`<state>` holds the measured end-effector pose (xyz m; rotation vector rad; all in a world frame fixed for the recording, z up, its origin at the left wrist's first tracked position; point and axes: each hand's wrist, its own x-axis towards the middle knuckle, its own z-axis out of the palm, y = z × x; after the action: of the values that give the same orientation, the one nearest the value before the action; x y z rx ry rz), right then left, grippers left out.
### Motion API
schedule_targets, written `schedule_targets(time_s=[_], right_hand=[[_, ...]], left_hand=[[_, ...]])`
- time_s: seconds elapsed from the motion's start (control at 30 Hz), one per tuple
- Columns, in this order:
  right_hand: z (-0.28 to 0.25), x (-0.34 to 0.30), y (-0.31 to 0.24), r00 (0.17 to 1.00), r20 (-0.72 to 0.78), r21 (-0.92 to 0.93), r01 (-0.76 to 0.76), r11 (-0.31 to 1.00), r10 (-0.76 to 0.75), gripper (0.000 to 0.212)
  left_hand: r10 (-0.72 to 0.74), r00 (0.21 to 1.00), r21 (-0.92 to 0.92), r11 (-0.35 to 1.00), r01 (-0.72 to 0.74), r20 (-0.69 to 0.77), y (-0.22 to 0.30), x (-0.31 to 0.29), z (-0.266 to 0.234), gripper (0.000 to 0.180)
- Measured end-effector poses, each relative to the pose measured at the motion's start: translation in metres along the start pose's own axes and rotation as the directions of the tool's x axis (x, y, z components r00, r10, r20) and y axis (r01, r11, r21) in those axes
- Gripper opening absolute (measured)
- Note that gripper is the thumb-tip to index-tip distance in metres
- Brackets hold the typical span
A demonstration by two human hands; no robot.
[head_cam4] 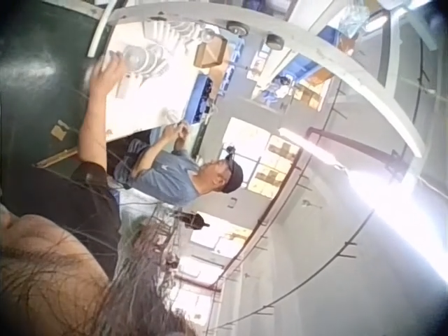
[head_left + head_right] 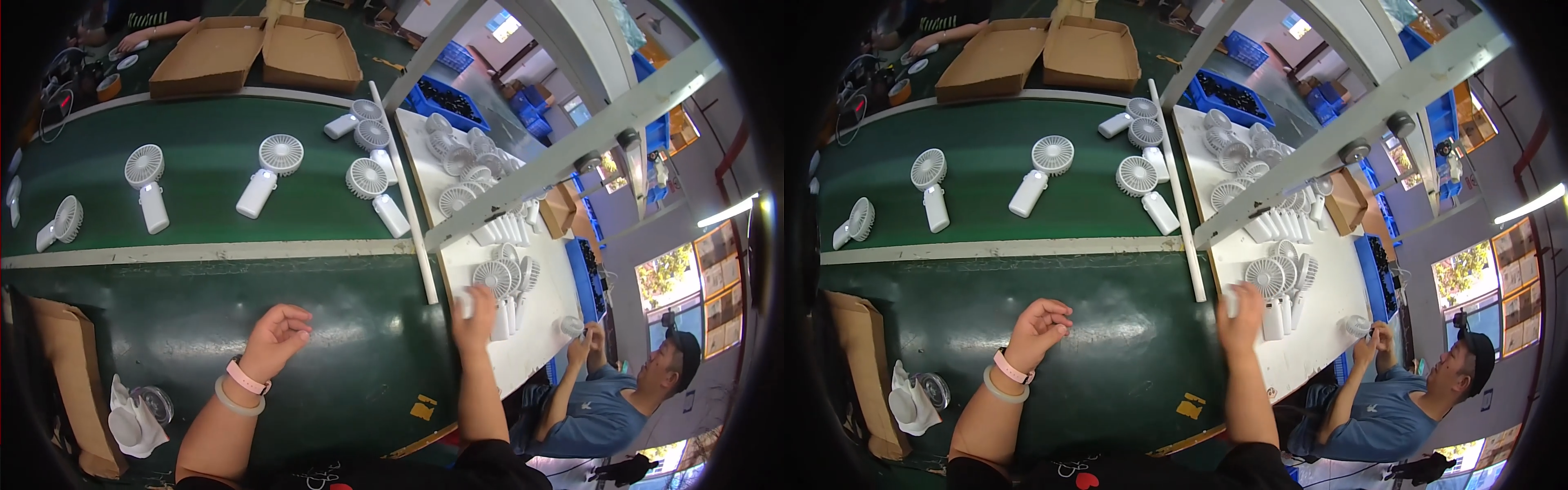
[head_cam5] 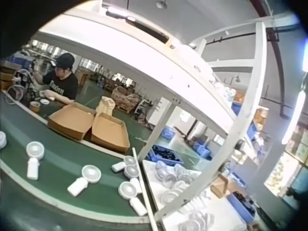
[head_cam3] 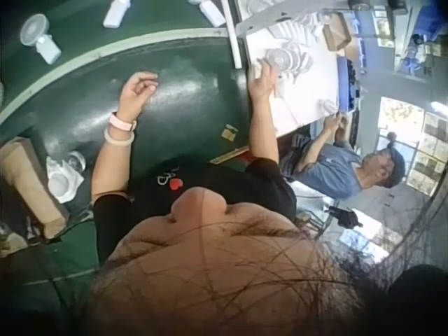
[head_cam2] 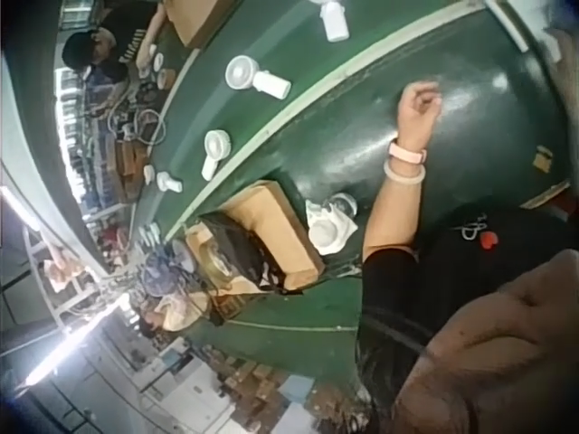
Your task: Checking and sorting small white portable fans on an electronics assembly line.
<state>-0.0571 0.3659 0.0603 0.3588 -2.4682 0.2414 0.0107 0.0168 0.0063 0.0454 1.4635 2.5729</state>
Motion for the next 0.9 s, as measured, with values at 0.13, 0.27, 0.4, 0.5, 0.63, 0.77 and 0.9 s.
schedule_targets(time_s=[0.13,0.27,0.4,0.5,0.63,0.77,0.9], right_hand=[[0.056,0.044,-0.073,0.978,0.13,0.334,0.115,0.936,-0.166,0.026],[0.116,0.096,-0.08,0.984,0.173,0.175,0.01,0.984,-0.041,0.04],[0.081,0.095,-0.189,0.917,0.396,0.69,-0.264,0.674,-0.047,0.029],[0.011,0.05,-0.239,0.614,0.568,0.801,-0.261,0.538,-0.548,0.043],[-0.015,0.022,-0.255,0.322,0.674,0.734,-0.19,0.652,-0.664,0.064],[-0.028,0.009,-0.256,0.224,0.814,0.581,-0.32,0.749,-0.536,0.068],[-0.032,-0.012,-0.262,0.44,0.603,0.785,-0.181,0.592,-0.665,0.071]], left_hand=[[-0.033,0.999,-0.027,0.999,0.033,-0.018,0.001,-0.003,-0.001,0.026],[0.006,1.0,0.087,0.996,-0.005,-0.014,-0.006,-0.005,0.004,0.026],[0.32,0.921,0.825,0.44,-0.354,0.224,-0.002,-0.005,0.0,0.024],[0.349,0.909,0.717,0.571,-0.399,0.228,-0.02,-0.006,0.008,0.026],[0.351,0.837,0.884,0.049,-0.464,0.42,-0.015,-0.003,0.011,0.03],[0.38,0.844,0.91,0.017,-0.414,0.377,-0.013,-0.011,0.009,0.026],[0.39,0.83,0.898,0.016,-0.439,0.399,-0.007,-0.014,0.012,0.023]])
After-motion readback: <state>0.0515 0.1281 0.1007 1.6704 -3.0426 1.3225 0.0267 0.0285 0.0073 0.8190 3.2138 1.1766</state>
